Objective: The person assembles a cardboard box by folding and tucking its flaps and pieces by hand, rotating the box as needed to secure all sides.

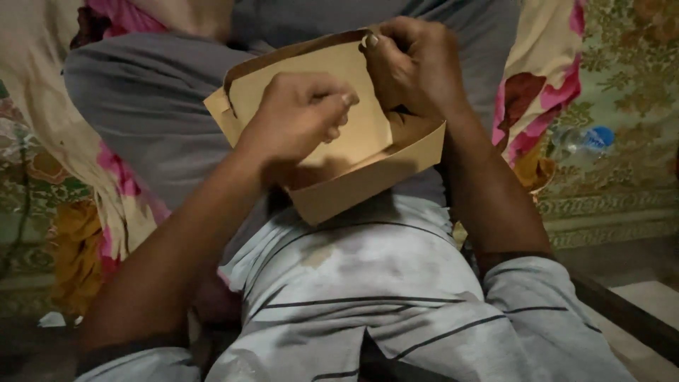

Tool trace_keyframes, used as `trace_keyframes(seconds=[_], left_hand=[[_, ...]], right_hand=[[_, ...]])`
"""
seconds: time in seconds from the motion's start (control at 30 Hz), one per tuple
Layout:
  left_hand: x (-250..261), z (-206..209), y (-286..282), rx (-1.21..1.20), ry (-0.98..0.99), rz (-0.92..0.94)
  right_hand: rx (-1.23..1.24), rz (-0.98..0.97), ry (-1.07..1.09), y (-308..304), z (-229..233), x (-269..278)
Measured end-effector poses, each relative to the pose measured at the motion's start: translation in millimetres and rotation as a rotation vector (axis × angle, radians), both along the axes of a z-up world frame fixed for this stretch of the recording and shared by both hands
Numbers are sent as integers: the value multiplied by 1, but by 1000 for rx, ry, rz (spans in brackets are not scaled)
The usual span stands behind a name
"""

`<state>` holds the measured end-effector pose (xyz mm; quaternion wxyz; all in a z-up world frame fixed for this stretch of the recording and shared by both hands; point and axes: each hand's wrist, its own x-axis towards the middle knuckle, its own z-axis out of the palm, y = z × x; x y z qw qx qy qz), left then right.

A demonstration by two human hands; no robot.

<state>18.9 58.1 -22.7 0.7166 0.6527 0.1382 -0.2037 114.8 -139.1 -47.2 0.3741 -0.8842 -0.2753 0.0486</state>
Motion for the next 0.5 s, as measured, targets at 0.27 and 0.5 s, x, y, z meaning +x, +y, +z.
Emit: trace_keyframes(seconds=[0.27,0.5], left_hand=[[24,-19,-11,-32,134,33],[35,-7,-25,43,177,35]], right_hand=[[-11,-2,25,-3,-15,3],[14,53,16,2,-10,-1]])
